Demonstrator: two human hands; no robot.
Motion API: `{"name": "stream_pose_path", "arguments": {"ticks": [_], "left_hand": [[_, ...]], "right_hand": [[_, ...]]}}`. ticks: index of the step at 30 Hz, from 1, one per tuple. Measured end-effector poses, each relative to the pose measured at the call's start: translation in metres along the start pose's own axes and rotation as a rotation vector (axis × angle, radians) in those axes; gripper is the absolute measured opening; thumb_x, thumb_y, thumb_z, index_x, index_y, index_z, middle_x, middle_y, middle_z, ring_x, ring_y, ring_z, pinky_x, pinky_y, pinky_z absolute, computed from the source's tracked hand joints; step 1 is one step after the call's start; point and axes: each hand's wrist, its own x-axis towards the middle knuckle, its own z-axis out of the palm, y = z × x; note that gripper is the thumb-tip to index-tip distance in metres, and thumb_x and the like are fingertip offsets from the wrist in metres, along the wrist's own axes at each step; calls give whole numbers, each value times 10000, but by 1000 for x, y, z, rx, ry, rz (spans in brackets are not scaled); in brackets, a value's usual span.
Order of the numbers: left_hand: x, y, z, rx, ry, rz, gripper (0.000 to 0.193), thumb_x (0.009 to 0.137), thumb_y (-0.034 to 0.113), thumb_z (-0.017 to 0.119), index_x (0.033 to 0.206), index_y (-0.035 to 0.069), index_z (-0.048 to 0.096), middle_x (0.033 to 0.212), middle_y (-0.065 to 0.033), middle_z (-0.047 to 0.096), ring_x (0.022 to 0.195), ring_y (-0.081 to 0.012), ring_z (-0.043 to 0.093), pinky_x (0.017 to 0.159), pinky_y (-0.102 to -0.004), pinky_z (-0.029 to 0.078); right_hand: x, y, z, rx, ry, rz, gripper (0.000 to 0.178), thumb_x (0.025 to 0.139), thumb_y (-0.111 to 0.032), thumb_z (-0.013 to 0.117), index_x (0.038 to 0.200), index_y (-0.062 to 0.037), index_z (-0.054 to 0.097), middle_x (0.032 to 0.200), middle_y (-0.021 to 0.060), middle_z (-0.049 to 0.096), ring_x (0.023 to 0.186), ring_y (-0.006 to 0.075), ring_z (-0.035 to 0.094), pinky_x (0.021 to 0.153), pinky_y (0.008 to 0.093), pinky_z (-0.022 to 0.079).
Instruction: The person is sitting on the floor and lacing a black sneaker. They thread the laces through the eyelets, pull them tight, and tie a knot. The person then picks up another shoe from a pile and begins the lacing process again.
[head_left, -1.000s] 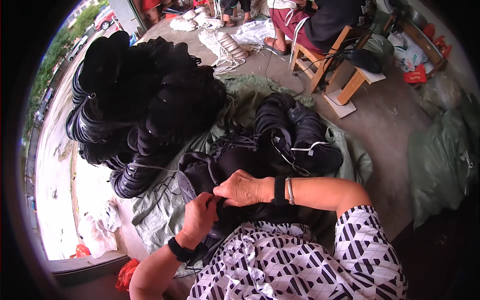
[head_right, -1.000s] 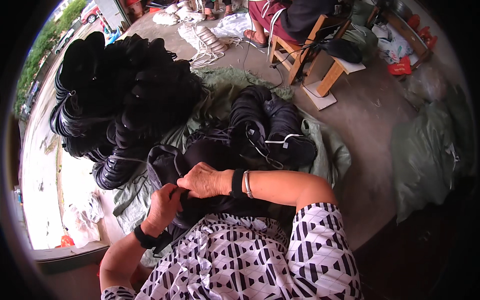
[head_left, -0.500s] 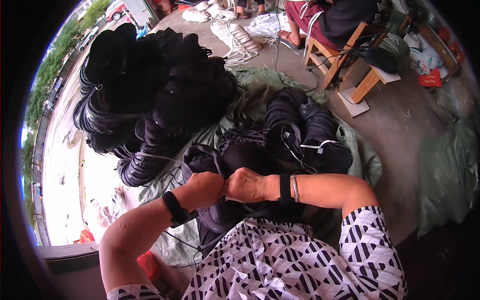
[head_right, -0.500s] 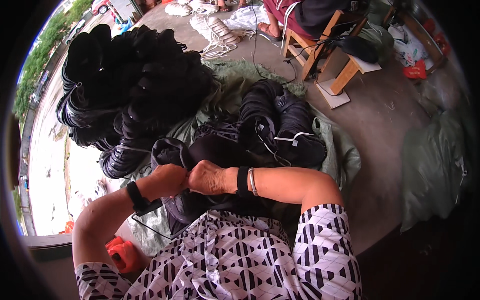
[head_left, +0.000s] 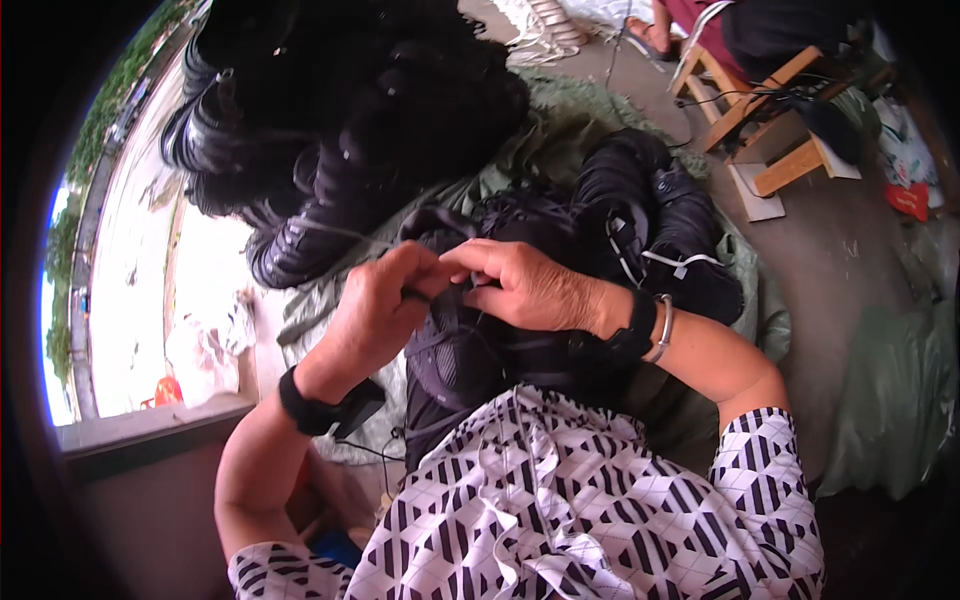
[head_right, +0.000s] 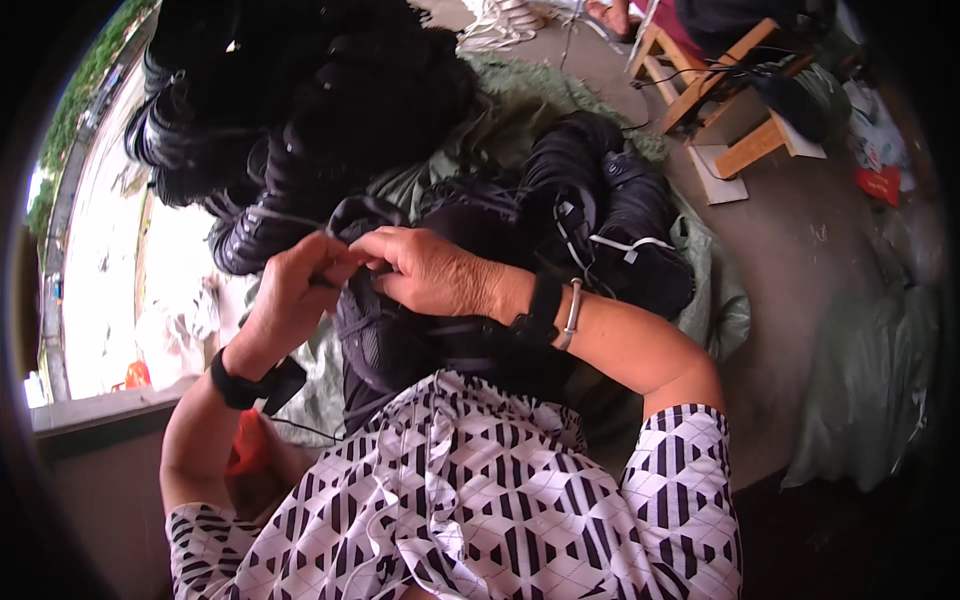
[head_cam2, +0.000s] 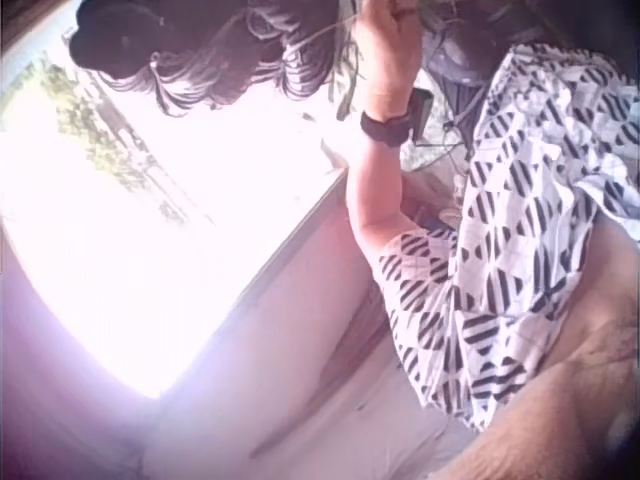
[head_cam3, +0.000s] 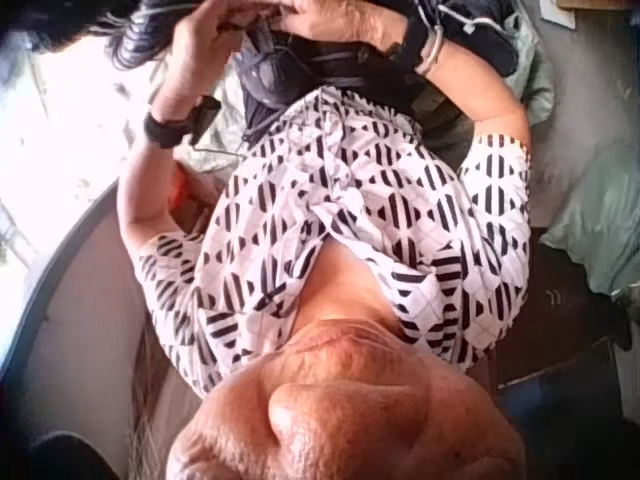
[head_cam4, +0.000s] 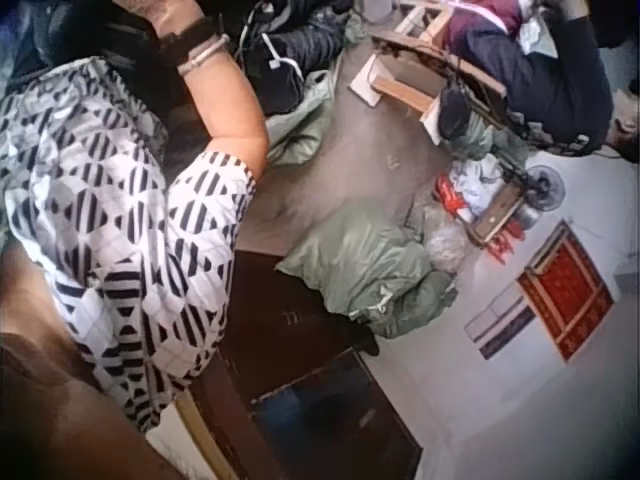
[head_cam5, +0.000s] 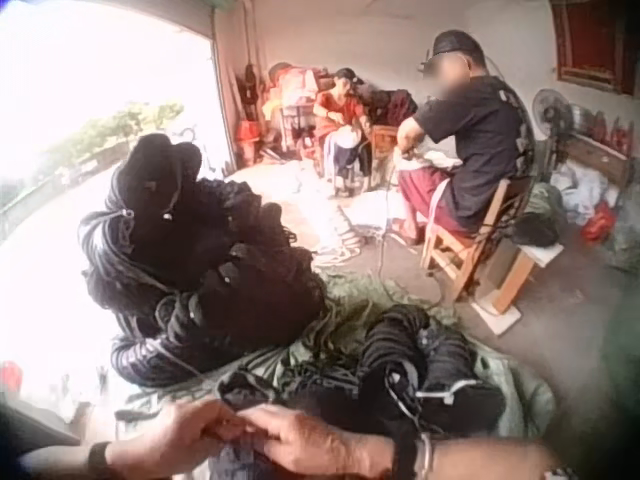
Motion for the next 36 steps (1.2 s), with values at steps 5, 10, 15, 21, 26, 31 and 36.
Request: {"name": "stream_pose_path", "arguments": {"ticks": [5,10,15,21,26,31,36], "left_hand": [[-16,-55,46,-167,258,-38,151,953,115,567,1068,21,542,748,-12,553,667,-77,495,610,-236,424],[-40,-80,76,-92,519,-170,177,986,129,514,1147,57,505,777,-64,540,689,-132,501,646,-286,429],[-55,-82,71,-417,463,-265,181,1018,199,458,1019,50,560,743,-11,541,658,-78,490,594,-221,420],[-69,-87,45,-965,143,-430,207,1006,232,484,1115,70,551,815,35,508,603,-30,457,501,-177,319],[-62,-95,61,-894,415,-254,170,991,157,527,1123,62,575,962,30,585,701,-22,515,584,-163,388],[-59,-94,75,-602,536,-137,252,911,36,638,1157,14,589,905,-18,626,800,-73,596,723,-197,489],[-72,-100,70,-686,278,-333,137,902,110,660,958,-15,654,768,-4,638,669,-51,566,619,-207,477]], "right_hand": [[-5,15,19,828,-73,556,255,974,-225,520,962,4,631,636,44,612,552,103,577,590,246,487],[-47,17,-56,968,354,505,194,936,-133,528,961,41,609,543,-22,438,452,69,397,572,282,487],[-173,51,-258,990,989,191,199,989,-128,463,1000,5,611,557,-55,263,440,61,245,496,244,271],[-76,16,-126,645,502,579,183,974,-138,481,1008,-3,598,624,21,505,425,30,300,397,184,256],[-23,-7,-6,464,-309,700,207,983,-196,509,937,-40,637,877,58,694,649,74,619,539,204,483],[-41,-5,19,-278,-724,255,138,883,-98,532,823,12,588,686,143,619,586,231,643,590,325,507],[-29,-29,-12,47,-525,700,183,939,-138,552,888,12,643,719,82,671,495,130,609,499,252,473]]}}
